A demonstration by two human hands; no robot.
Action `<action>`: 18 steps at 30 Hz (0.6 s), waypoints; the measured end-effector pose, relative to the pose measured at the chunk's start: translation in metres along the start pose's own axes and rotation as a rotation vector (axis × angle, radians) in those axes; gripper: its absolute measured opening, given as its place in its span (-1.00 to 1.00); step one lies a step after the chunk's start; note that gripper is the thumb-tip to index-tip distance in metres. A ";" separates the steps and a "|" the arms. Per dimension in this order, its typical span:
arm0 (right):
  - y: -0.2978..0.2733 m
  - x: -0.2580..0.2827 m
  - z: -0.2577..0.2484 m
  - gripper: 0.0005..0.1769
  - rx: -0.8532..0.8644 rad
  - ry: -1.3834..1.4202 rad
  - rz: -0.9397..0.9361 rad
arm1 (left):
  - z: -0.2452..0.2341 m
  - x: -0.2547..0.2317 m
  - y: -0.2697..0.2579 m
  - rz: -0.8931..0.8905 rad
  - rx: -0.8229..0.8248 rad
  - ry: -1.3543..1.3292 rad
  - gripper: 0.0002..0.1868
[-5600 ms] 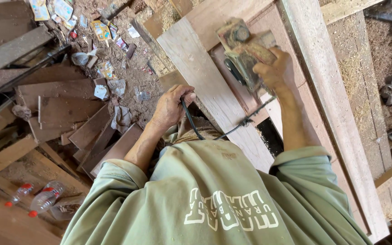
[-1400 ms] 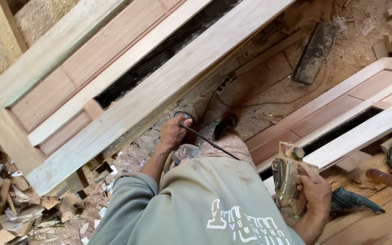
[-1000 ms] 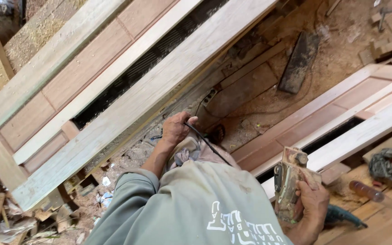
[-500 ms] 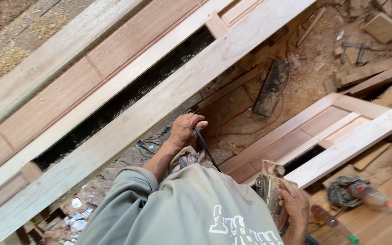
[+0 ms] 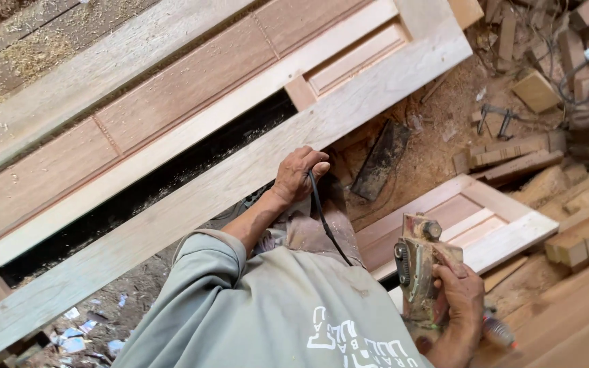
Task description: Smoothing a wooden door frame using an electric hand planer
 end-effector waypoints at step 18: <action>0.282 0.459 -0.023 -0.37 0.229 -0.992 -0.914 | 0.086 0.061 0.127 -0.213 -0.317 0.189 -0.17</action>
Point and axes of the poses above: each hand's wrist, its own y-axis towards the middle knuckle, its own z-axis out of the palm, x = y × z, the point moved 3 cm from there along y, towards the middle knuckle, and after that the axes turned 12 degrees about -y, right-handed, at the moved point
